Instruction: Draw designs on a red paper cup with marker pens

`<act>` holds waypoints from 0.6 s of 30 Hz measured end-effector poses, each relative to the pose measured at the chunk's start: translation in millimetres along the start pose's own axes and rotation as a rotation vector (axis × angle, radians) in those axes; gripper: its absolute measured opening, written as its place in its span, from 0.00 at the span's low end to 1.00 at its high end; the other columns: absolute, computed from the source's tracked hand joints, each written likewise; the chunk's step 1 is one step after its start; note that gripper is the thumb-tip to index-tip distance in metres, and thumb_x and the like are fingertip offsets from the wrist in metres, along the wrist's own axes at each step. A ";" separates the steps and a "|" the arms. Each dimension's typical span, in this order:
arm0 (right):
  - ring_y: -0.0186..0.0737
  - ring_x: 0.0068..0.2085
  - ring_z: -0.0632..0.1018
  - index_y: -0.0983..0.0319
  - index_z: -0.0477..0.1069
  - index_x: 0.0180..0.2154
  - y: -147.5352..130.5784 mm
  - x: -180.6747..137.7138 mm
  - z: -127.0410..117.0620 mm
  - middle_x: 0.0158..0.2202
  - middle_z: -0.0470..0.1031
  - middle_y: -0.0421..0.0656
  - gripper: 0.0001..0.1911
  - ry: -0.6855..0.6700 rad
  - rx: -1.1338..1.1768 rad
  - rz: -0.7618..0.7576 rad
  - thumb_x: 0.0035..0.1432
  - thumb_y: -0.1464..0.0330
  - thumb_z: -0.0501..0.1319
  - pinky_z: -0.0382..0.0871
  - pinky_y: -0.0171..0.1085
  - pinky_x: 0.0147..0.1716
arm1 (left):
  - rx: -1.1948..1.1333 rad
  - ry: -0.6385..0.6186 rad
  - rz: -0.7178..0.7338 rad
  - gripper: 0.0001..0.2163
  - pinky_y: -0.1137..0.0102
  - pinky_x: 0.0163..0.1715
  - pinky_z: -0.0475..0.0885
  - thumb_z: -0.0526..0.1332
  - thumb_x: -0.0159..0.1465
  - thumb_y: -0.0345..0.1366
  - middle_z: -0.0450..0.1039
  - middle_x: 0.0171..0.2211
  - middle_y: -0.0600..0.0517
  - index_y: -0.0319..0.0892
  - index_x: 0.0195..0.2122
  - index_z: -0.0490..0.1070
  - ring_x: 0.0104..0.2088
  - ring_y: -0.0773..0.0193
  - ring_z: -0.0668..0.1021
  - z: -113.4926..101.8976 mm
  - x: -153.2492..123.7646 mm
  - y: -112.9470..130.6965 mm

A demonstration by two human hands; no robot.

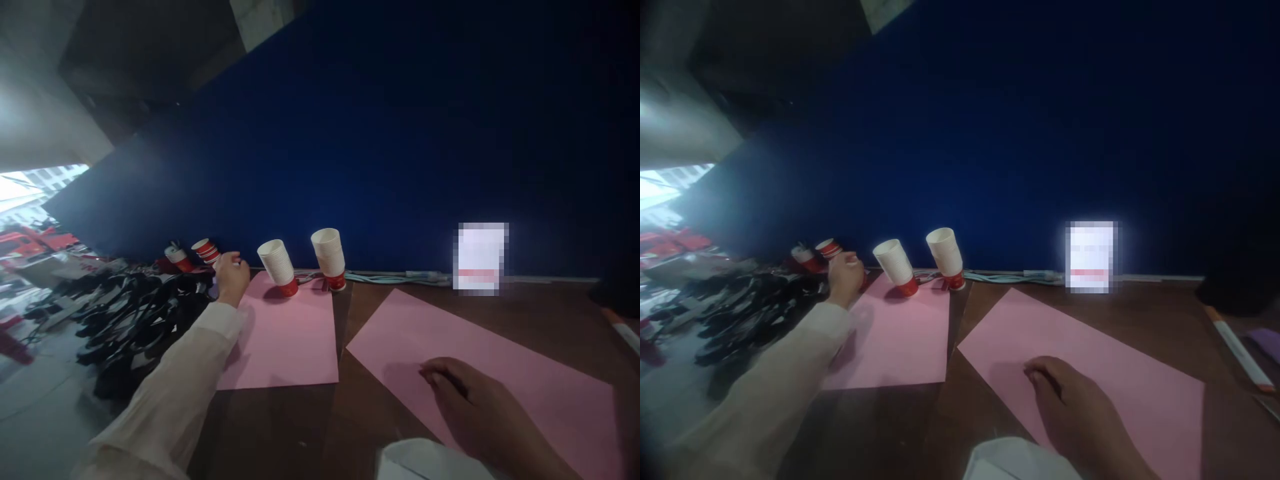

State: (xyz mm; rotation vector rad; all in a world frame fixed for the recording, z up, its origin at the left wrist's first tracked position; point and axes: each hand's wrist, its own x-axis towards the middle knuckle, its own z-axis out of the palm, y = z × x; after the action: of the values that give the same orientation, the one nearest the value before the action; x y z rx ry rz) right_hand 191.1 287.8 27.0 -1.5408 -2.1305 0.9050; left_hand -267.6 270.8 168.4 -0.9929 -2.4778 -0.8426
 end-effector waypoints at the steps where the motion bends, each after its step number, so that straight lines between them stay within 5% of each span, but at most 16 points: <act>1: 0.46 0.48 0.80 0.50 0.78 0.42 -2.0 -0.4 -1.0 0.49 0.80 0.38 0.19 -0.004 0.010 -0.016 0.63 0.54 0.51 0.72 0.42 0.47 | -0.016 -0.011 0.062 0.16 0.62 0.56 0.67 0.51 0.66 0.34 0.74 0.50 0.44 0.41 0.53 0.70 0.53 0.55 0.74 -8.0 -0.6 16.6; 7: 0.45 0.46 0.79 0.52 0.77 0.42 -6.2 -3.7 1.1 0.46 0.81 0.39 0.16 0.030 0.083 -0.052 0.63 0.58 0.52 0.69 0.41 0.46 | 0.025 -0.226 0.701 0.16 0.68 0.51 0.69 0.54 0.66 0.36 0.79 0.48 0.47 0.41 0.47 0.79 0.47 0.58 0.78 -36.7 -12.8 126.0; 12: 0.44 0.46 0.79 0.53 0.77 0.43 -8.8 -5.7 -3.3 0.46 0.81 0.40 0.17 -0.010 0.154 -0.071 0.64 0.59 0.51 0.68 0.40 0.43 | 0.355 -0.413 0.854 0.16 0.69 0.45 0.69 0.53 0.67 0.35 0.79 0.49 0.45 0.41 0.46 0.80 0.47 0.57 0.79 -31.8 -13.4 180.3; 18: 0.43 0.46 0.79 0.54 0.77 0.43 -10.0 -6.2 -7.9 0.46 0.81 0.41 0.16 -0.018 0.169 -0.092 0.64 0.60 0.52 0.67 0.39 0.43 | 0.494 -0.527 0.886 0.14 0.71 0.39 0.68 0.55 0.62 0.29 0.82 0.40 0.44 0.41 0.39 0.82 0.40 0.58 0.80 -21.5 -10.0 193.9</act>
State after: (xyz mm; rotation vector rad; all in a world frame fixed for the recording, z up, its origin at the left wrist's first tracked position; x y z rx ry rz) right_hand 191.0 282.3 40.0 -1.3459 -2.0599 1.0414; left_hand -120.9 364.4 257.0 -2.0141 -2.0288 0.3277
